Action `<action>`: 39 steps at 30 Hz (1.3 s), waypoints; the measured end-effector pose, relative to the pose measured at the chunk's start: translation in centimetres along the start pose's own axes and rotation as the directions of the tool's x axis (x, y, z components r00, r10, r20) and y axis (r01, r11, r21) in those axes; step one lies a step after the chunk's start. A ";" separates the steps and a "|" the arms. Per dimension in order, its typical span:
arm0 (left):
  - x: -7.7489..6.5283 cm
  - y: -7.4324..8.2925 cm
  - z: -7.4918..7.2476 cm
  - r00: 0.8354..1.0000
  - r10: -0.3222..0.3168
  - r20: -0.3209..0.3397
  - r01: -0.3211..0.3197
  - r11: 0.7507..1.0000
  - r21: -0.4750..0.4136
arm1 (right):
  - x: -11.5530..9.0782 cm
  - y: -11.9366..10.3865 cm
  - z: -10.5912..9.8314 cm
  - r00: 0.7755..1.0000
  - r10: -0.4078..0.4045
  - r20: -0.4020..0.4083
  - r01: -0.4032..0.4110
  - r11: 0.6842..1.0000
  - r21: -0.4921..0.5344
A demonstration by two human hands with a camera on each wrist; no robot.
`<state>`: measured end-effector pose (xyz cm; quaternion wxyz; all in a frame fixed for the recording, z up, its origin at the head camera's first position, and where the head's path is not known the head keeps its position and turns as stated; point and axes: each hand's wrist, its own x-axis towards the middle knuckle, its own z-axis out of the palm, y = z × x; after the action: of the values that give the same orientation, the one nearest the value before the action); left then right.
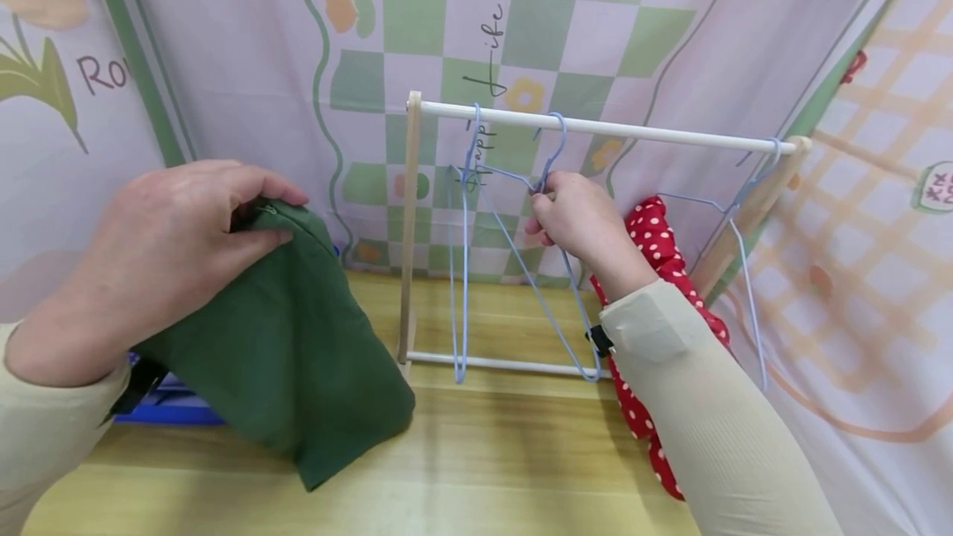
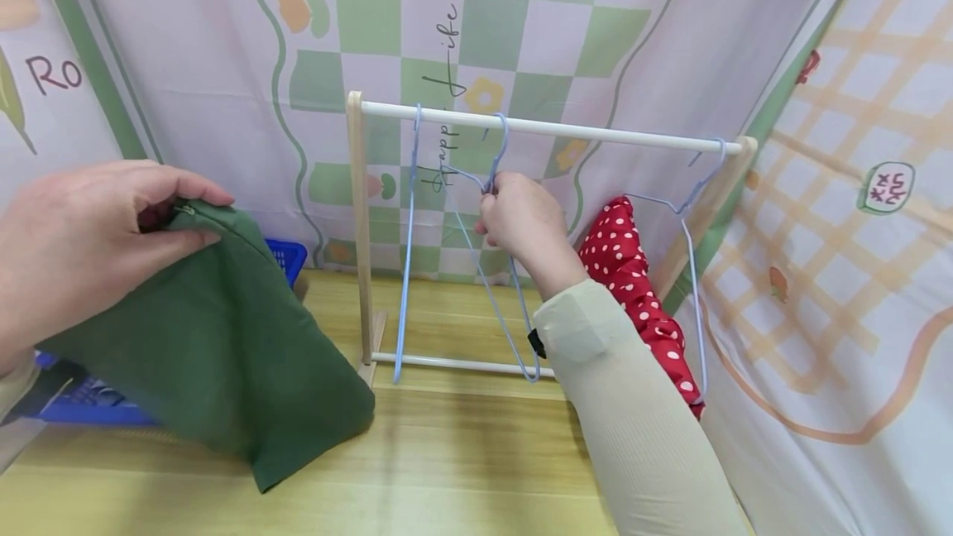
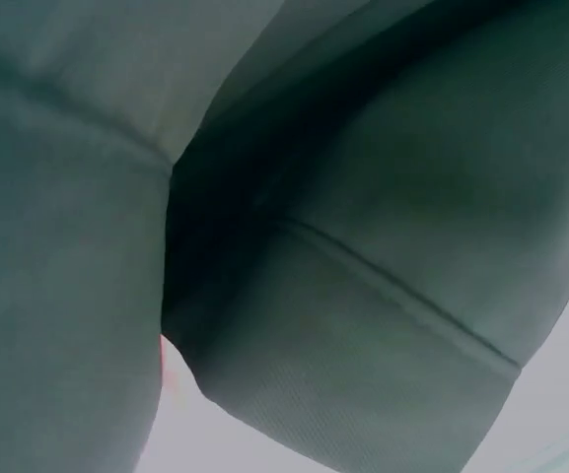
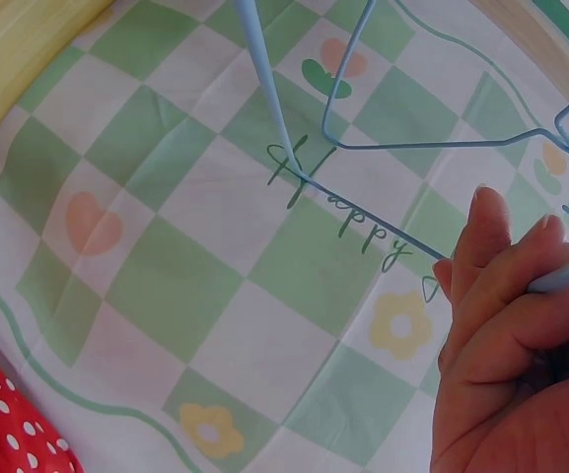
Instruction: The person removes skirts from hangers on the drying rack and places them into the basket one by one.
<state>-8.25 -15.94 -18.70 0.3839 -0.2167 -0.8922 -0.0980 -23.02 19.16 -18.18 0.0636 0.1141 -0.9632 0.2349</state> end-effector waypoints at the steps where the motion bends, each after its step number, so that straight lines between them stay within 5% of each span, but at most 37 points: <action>1: 0.0 0.1 0.0 1.000 -0.003 0.006 0.003 1.000 -0.005 | 0.0 0.0 0.0 1.000 0.000 -0.002 0.000 1.000 0.000; 10: -0.1 -0.1 0.6 0.987 0.136 -0.086 -0.134 0.991 0.027 | 0.1 0.0 0.1 1.000 0.001 -0.004 -0.001 1.000 0.000; 21: 0.6 -0.4 0.6 0.964 0.225 -0.141 -0.217 0.974 0.069 | 0.1 -0.1 0.0 1.000 0.000 0.001 0.000 1.000 -0.001; 26: 0.5 -0.2 0.5 0.994 0.066 -0.090 -0.062 0.997 0.043 | 0.1 0.0 0.1 1.000 -0.002 0.000 0.002 1.000 -0.001; 30: 0.4 0.1 0.5 0.995 -0.084 -0.062 0.083 0.996 -0.020 | 0.2 0.0 0.2 1.000 -0.004 0.000 0.004 1.000 -0.003; 39: 0.8 0.0 0.8 0.993 -0.082 -0.088 0.079 0.996 -0.040 | 0.1 0.1 0.1 1.000 0.004 0.003 -0.004 1.000 0.003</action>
<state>-9.24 -15.37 -18.66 0.4151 -0.1828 -0.8803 -0.1394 -23.16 19.19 -18.28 0.0615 0.1125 -0.9632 0.2364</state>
